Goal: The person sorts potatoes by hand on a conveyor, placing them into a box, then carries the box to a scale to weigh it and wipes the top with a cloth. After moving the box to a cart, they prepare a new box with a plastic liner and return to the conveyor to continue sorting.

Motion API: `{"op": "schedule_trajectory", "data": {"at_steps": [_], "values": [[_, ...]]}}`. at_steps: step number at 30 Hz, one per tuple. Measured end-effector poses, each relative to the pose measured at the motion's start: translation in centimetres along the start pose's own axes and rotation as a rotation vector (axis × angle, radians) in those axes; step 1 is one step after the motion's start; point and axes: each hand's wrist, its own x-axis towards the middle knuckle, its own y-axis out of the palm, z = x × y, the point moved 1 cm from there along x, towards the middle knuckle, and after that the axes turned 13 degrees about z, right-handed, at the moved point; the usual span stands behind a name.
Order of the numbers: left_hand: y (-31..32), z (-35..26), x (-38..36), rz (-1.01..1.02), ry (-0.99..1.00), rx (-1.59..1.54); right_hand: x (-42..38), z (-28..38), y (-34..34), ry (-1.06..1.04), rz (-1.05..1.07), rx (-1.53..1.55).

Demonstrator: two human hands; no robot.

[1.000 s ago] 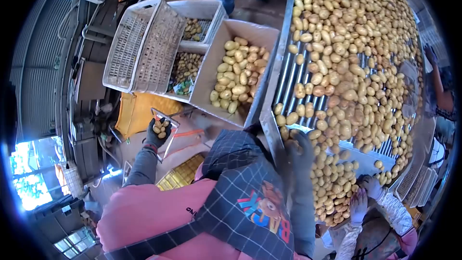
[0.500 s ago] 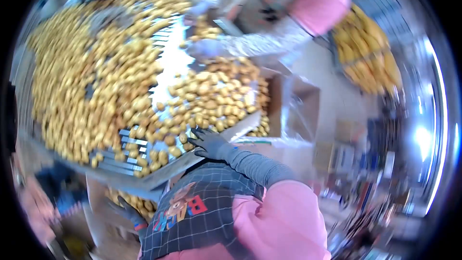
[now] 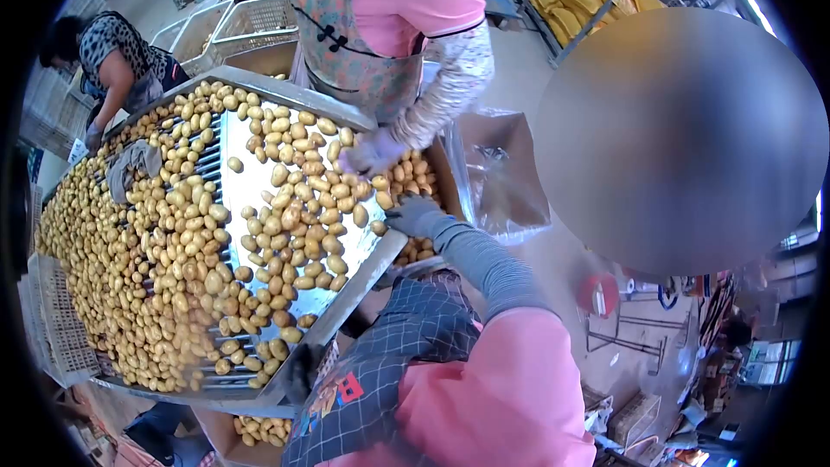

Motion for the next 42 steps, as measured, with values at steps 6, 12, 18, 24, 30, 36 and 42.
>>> {"op": "schedule_trajectory", "data": {"at_steps": [6, 12, 18, 24, 30, 36, 42], "values": [[10.5, 14.0, 3.7, 0.307, -0.288, 0.617, 11.8, -21.2, -1.6, 0.2, -0.397, -0.192], [32.4, 14.2, 18.0, -0.074, -0.656, -0.729, 19.7, -25.5, -8.5, 0.109, 0.067, -0.181], [34.7, 27.1, 18.6, -0.477, -0.645, 0.243, 21.8, -23.7, -9.2, -0.081, 0.281, -0.537], [32.4, 21.6, 13.5, -0.409, -0.449, -0.065, 18.1, -22.4, -6.8, -0.416, 0.41, -0.414], [28.6, 34.5, 8.9, -0.319, -0.484, 0.433, 19.3, -22.9, 2.1, -0.441, 0.503, -0.383], [34.0, 37.5, -0.7, -0.716, -0.422, -0.133, 14.6, -15.7, 7.9, -0.639, 0.803, -0.204], [50.1, 33.8, -13.9, -0.998, -0.542, -0.452, 3.1, -5.2, 6.9, -0.827, 0.9, -0.582]]}}
